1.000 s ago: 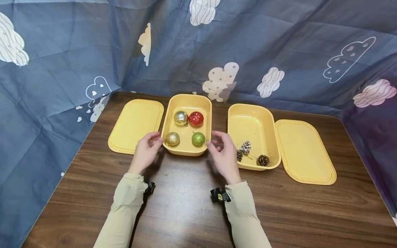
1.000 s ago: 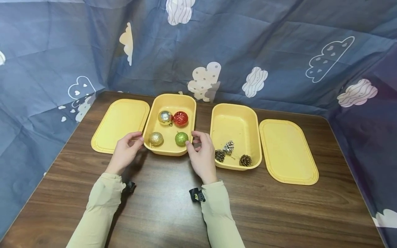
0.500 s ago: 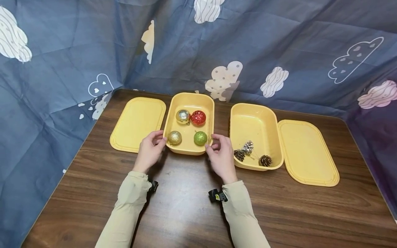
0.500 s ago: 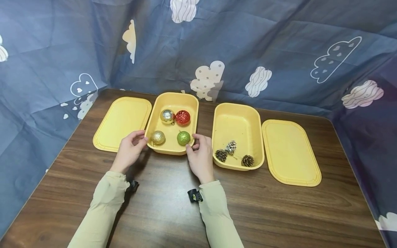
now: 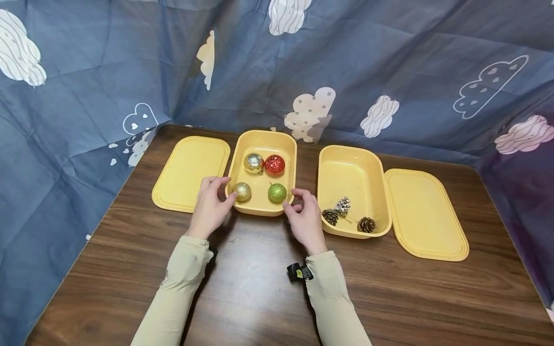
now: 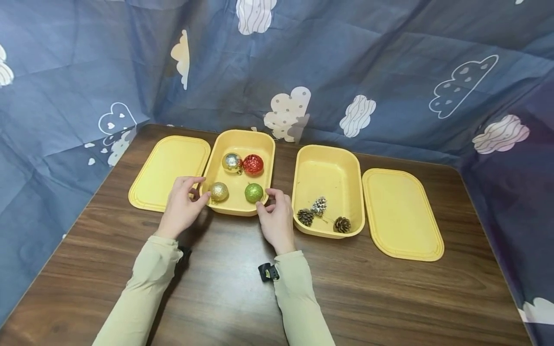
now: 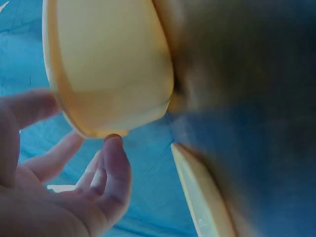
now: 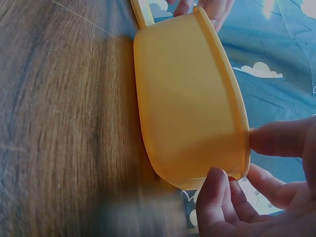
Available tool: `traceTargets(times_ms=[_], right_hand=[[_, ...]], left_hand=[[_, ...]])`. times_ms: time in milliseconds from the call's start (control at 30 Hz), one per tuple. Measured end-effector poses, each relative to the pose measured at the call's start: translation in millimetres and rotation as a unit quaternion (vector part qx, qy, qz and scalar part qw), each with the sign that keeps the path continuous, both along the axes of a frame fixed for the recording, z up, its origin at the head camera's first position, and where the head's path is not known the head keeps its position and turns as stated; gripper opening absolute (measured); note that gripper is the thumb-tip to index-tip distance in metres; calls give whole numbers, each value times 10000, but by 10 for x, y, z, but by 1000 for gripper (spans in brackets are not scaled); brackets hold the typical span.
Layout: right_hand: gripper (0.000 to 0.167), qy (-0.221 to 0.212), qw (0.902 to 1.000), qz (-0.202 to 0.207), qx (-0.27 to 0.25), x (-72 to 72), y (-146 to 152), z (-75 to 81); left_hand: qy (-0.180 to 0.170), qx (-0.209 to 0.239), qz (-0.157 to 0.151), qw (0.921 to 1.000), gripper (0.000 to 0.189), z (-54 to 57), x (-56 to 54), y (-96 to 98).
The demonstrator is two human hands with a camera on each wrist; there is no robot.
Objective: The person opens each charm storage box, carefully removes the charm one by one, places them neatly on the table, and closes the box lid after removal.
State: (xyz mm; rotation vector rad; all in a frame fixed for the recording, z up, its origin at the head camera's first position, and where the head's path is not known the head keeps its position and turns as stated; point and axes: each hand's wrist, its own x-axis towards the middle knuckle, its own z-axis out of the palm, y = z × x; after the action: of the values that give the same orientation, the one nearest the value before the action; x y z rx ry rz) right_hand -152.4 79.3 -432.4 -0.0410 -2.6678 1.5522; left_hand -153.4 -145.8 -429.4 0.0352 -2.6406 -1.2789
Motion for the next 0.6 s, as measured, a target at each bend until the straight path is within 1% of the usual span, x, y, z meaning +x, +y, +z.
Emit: traceTargets(times_ms=[100,167,233,300,367,467,533,600], right_hand=[[38,-25,10000,22,16,1,4,-7],[38,-43,10000,28,17,5,5,1],[39,-46,10000,23,0,8,4,10],[39,-34,10000,18,-23,9,3,20],[38,-5,10000,20,-52,9,0,21],[37,72,9999,34,-75,7,-9,10],[37,114,9999,31,-99,6,-15,4],[38,134,9998,19,-115,8,-18,7]], left_hand=[[205,-127,-62,9997,38,10,-44,8],[355,-248,-169,9989,36,20,-76,15],[462,-454,-338,9973,34,26,-114,20],[488,-719,-526,9948,35,37,-148,21],[460,-1038,-701,9911,38,45,-182,17],[357,-1455,-825,9853,43,61,-217,2],[245,-1662,-874,9819,45,81,-230,-4],[51,-1787,-933,9795,47,111,-240,0]])
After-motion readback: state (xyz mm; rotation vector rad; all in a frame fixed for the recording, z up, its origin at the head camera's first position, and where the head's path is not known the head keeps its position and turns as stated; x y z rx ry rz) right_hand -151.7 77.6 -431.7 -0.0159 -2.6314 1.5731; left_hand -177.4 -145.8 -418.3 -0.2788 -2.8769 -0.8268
